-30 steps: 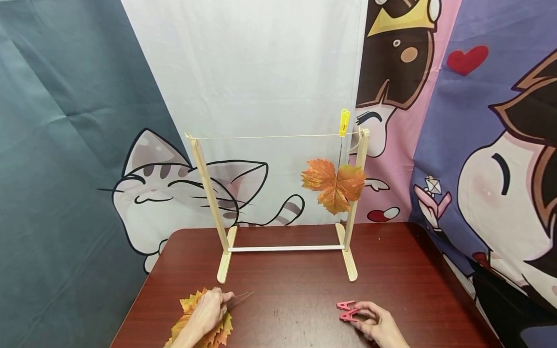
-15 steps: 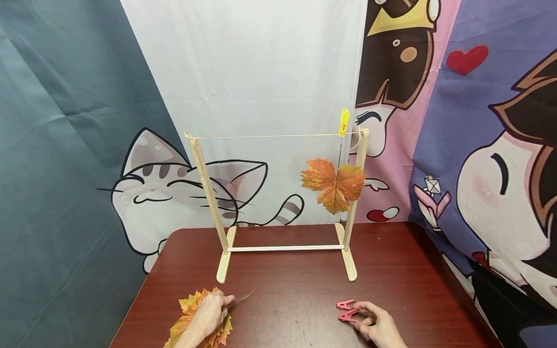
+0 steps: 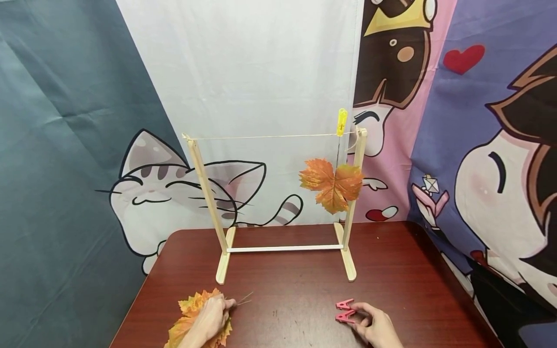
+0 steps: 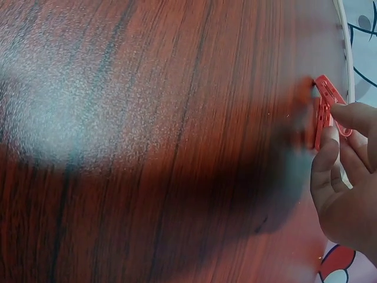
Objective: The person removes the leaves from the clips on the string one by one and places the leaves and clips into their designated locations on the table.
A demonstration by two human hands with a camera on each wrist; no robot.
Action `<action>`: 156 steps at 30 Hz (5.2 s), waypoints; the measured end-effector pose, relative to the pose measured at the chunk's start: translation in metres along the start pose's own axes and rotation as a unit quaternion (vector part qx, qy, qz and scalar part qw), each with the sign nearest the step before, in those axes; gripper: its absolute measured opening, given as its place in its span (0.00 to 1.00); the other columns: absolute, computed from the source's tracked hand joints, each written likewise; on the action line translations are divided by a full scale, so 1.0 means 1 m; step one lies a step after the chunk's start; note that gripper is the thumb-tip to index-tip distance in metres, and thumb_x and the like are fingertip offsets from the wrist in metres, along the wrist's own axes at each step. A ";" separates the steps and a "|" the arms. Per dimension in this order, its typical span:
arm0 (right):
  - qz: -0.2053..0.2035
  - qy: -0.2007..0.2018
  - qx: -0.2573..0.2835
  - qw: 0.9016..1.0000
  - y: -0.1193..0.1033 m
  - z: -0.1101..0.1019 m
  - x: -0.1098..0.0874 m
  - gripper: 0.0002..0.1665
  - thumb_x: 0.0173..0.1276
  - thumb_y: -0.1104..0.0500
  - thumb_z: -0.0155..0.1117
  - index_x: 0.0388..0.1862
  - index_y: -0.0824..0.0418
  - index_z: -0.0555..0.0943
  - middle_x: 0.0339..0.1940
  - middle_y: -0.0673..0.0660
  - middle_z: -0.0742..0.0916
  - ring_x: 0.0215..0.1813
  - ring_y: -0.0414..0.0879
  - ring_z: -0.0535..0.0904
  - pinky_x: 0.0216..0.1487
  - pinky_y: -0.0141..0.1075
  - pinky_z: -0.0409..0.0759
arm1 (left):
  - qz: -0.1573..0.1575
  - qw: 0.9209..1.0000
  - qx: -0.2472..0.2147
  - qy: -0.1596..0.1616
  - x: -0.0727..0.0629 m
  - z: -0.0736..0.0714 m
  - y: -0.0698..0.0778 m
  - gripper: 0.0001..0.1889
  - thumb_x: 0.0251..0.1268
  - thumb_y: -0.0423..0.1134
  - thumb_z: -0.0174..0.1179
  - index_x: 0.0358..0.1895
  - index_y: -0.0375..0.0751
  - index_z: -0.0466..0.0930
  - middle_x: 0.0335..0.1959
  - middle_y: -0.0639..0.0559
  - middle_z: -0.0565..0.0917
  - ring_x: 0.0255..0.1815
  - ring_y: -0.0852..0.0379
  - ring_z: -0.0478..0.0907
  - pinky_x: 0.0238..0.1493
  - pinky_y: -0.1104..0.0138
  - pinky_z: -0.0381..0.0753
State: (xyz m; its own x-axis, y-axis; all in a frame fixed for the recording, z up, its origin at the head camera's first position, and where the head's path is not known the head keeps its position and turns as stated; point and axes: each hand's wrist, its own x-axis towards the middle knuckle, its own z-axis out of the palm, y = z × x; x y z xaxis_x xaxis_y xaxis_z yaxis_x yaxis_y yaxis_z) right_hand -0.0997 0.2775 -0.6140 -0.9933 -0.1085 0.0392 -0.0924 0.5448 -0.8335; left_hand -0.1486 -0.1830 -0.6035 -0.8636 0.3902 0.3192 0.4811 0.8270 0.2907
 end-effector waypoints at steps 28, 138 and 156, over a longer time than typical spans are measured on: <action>-0.073 0.114 -0.016 0.991 -0.032 -0.026 0.021 0.20 0.51 0.71 0.77 0.44 0.61 0.85 0.19 0.43 0.81 0.21 0.36 0.77 0.22 0.31 0.75 | 0.006 1.000 0.000 -0.021 0.000 -0.001 -0.004 0.16 0.43 0.24 0.68 0.21 0.47 0.71 0.19 0.57 0.68 0.20 0.54 0.75 0.17 0.63 0.71; -0.161 0.040 -0.082 0.983 -0.351 -0.250 0.219 0.26 0.72 0.55 0.63 0.65 0.64 0.76 0.59 0.69 0.81 0.35 0.41 0.86 0.25 0.32 0.78 | -0.049 0.868 -0.481 0.113 0.351 -0.128 0.246 0.11 0.66 0.29 0.64 0.51 0.38 0.82 0.33 0.49 0.87 0.15 0.57 0.82 0.11 0.70 0.74; -0.157 0.033 -0.086 0.983 -0.349 -0.248 0.221 0.24 0.73 0.57 0.62 0.65 0.65 0.76 0.54 0.65 0.81 0.34 0.42 0.83 0.26 0.32 0.77 | -0.043 0.864 -0.485 0.126 0.354 -0.126 0.249 0.08 0.65 0.28 0.64 0.46 0.35 0.83 0.33 0.49 0.85 0.14 0.58 0.82 0.11 0.70 0.73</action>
State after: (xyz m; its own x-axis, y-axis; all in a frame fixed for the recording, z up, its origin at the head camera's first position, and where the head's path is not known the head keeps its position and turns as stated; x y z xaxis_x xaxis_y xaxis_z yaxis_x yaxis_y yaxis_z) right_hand -0.3045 0.2696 -0.1779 -0.9157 -0.2423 0.3205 -0.3999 0.6269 -0.6687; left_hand -0.3154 0.1102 -0.3045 -0.9009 0.1437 0.4095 0.4222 0.0718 0.9037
